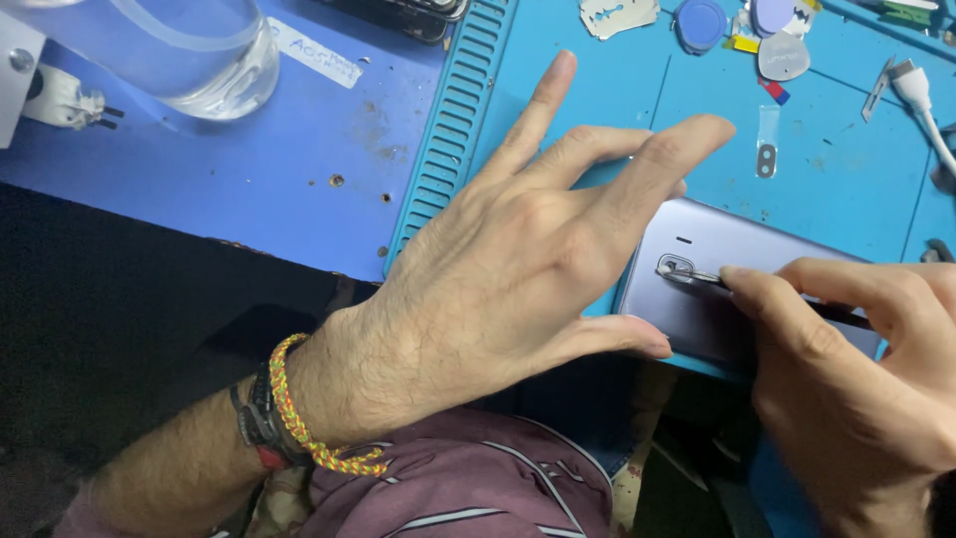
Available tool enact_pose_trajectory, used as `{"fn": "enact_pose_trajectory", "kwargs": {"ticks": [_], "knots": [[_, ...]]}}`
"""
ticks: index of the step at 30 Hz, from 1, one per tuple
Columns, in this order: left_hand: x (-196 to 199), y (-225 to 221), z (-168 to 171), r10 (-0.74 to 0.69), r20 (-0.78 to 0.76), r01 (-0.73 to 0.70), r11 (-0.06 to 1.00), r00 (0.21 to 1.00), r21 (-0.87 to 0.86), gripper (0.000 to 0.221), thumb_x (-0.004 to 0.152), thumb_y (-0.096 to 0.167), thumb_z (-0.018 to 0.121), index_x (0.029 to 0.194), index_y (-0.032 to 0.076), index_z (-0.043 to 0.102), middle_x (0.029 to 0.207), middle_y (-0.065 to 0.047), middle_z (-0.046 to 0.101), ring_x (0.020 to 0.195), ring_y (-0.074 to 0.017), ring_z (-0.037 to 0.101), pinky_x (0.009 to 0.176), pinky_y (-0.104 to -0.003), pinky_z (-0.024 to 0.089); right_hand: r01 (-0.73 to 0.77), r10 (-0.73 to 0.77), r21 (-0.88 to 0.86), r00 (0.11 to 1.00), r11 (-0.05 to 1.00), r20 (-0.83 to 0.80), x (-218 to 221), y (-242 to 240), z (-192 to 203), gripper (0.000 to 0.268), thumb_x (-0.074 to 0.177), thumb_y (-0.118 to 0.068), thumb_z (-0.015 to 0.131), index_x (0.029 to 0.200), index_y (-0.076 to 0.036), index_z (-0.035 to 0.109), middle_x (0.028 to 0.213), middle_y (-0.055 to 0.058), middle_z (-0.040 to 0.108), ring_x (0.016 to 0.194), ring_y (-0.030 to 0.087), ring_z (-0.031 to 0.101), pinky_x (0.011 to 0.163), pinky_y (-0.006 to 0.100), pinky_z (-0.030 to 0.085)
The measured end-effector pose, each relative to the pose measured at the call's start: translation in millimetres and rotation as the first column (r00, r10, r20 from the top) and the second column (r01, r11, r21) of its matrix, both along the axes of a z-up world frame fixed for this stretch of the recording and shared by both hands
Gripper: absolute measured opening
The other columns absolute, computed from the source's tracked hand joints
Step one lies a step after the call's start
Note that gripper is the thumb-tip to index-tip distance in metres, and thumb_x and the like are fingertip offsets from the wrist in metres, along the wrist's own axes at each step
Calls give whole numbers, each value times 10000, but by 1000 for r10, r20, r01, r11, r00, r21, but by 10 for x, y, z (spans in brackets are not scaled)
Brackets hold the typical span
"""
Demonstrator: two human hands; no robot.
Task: Repairing a smartphone camera lens area using tweezers and a cotton swab
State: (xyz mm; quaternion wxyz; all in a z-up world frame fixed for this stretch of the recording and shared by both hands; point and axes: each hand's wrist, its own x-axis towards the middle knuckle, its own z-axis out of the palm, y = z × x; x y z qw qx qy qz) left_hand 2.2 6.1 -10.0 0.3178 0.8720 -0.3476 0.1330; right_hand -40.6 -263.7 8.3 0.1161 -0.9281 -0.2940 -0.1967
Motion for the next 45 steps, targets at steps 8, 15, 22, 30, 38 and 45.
{"fn": "enact_pose_trajectory", "kwargs": {"ticks": [8,15,22,30,38,45], "knots": [[3,2,-22,-1,1,1,1000,1000,10,1473,780,693,1179,1650,13,205,1569,-88,709,1415,-256,653,1452,-680,220,-12,6,85,997,996,73,-89,160,-24,263,1218,346,793,1182,107,897,1115,277,725,929,433,638,947,551,491],[1,0,-54,-1,0,1,1000,1000,0,1443,793,675,1166,1650,28,203,1501,-71,741,1420,-263,645,1453,-686,223,-39,36,71,999,997,38,10,15,-61,265,1212,290,800,1142,48,882,1081,245,741,905,402,599,945,550,464],[7,0,-49,-3,-3,3,1000,1000,-13,1458,772,669,1180,1650,30,207,1538,-87,721,1404,-253,650,1452,-681,230,-58,55,36,995,998,88,-14,62,-39,207,1213,246,834,1168,54,896,1085,254,742,905,437,650,936,563,515],[12,-3,-48,9,4,-9,1000,1000,11,1451,791,699,1151,1653,26,198,1465,-59,727,1348,-249,634,1448,-678,234,-49,64,-88,981,995,182,-135,97,1,322,1192,287,662,1236,108,926,1119,266,747,861,444,603,885,562,528],[20,-16,-68,20,32,-22,999,999,44,1490,784,746,1145,1661,32,174,1630,-54,641,1348,-233,629,1441,-667,246,-28,30,-21,995,999,92,-10,4,-33,226,1240,182,879,1189,-36,911,1117,192,745,918,397,570,946,545,492],[9,-11,-50,24,18,-25,999,1000,26,1476,776,728,1160,1654,42,191,1544,-42,682,1306,-229,644,1444,-670,258,-158,188,-221,975,962,119,-46,0,210,271,1148,153,681,1287,65,897,1179,238,756,887,423,645,873,536,567]]}}
